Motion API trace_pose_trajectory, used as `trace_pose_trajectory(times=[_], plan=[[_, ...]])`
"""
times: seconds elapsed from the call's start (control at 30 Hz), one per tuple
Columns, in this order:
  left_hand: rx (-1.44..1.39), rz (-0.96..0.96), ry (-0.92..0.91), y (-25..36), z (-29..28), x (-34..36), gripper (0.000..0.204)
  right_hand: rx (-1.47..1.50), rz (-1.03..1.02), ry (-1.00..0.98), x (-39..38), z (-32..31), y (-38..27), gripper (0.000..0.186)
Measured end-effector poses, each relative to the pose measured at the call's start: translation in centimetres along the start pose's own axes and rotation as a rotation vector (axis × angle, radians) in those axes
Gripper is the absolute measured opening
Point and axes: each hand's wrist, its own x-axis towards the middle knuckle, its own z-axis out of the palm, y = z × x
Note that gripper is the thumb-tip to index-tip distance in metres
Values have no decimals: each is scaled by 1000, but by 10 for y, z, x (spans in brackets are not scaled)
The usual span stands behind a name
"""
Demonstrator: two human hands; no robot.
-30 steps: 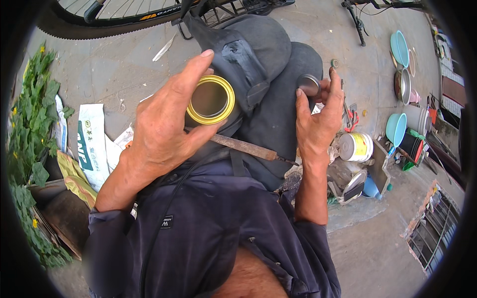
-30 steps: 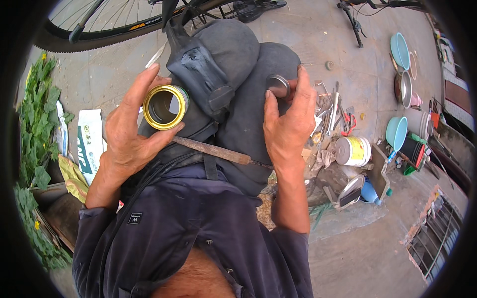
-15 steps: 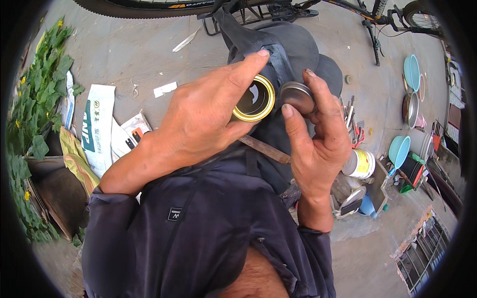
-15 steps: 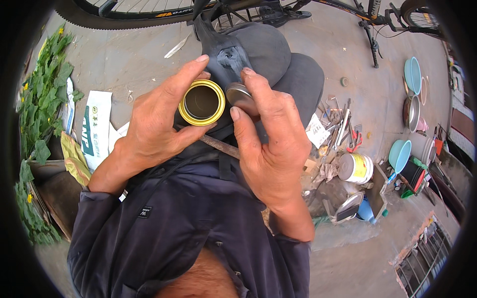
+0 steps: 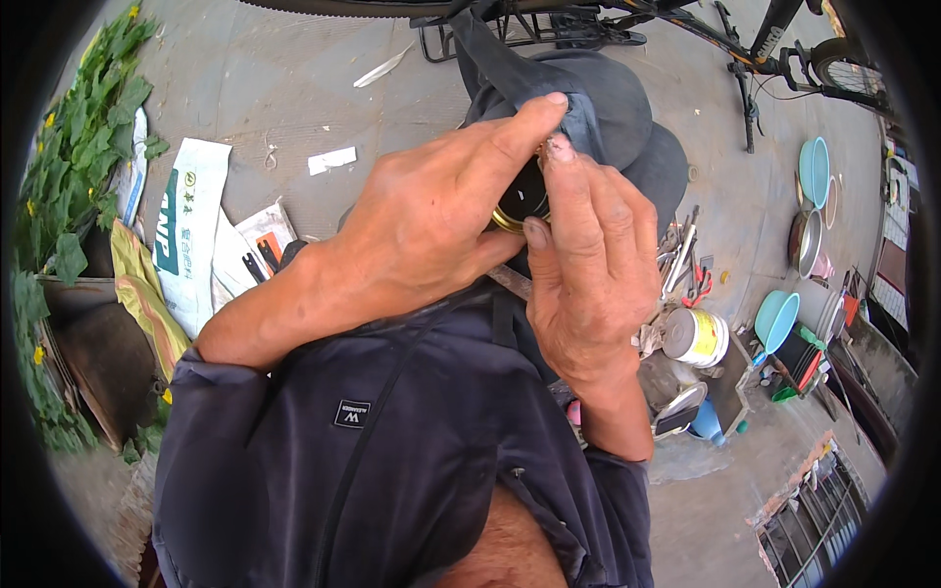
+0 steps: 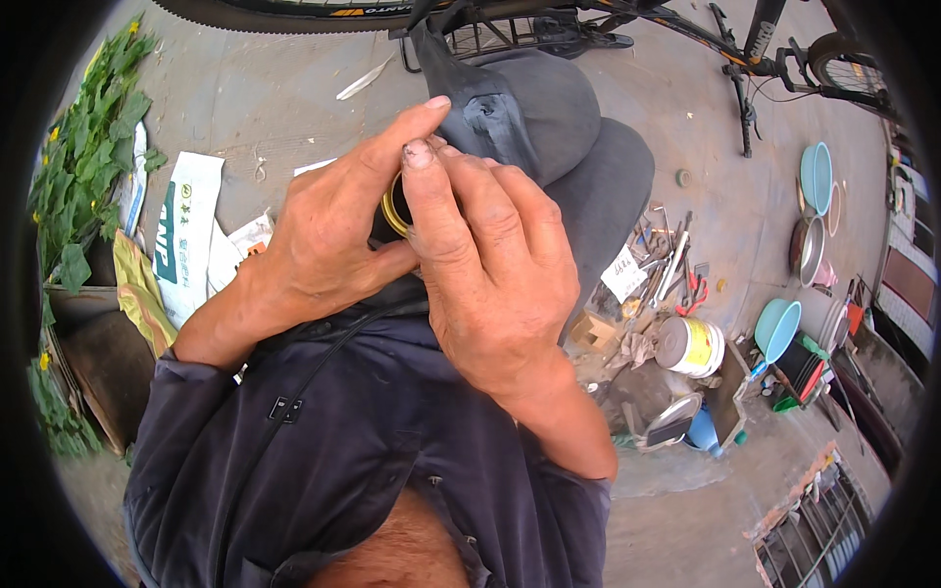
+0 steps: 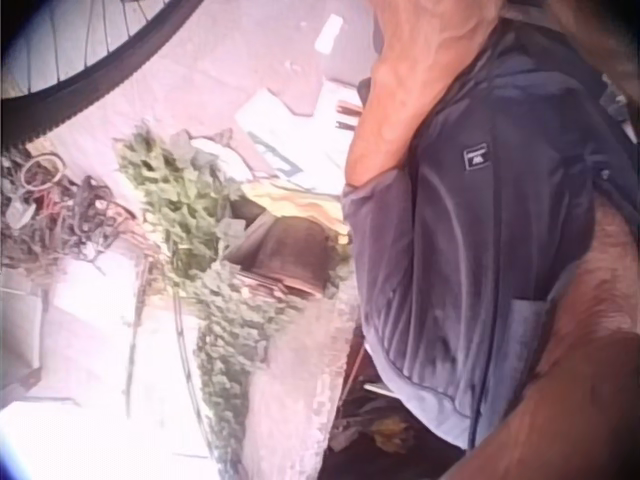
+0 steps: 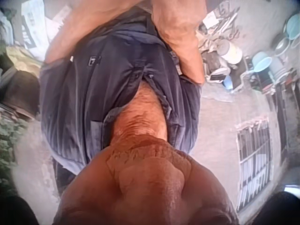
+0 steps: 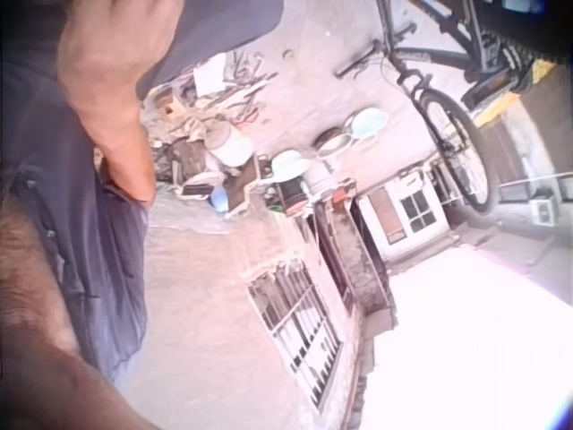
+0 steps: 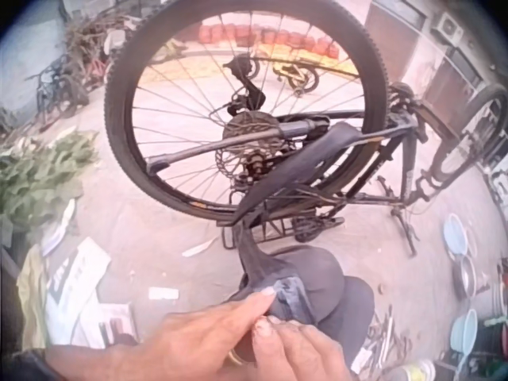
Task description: The person opens a small can of adhesive, applies it to a puncture on a bicycle inner tube, and then applies a patch over the hole. They press the patch firmly to secure it.
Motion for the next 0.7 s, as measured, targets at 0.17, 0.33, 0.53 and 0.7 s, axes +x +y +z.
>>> trace_pose_trajectory(times=[0.17,0.33,0.53,0.7], plan=[[-11,-61,-80,2,-4,-1,84,-53,35,-94,-10,-1,-4,45],[-5,-77,-76,3,-5,-2,85,1,122,-43,-15,-10,-9,37],[-29,-95,-64,4,-5,-2,84,22,60,-82,-23,-14,-10,34],[-53,-59,-28,-1,0,-6,87,-60,68,-118,-31,-10,-13,37]])
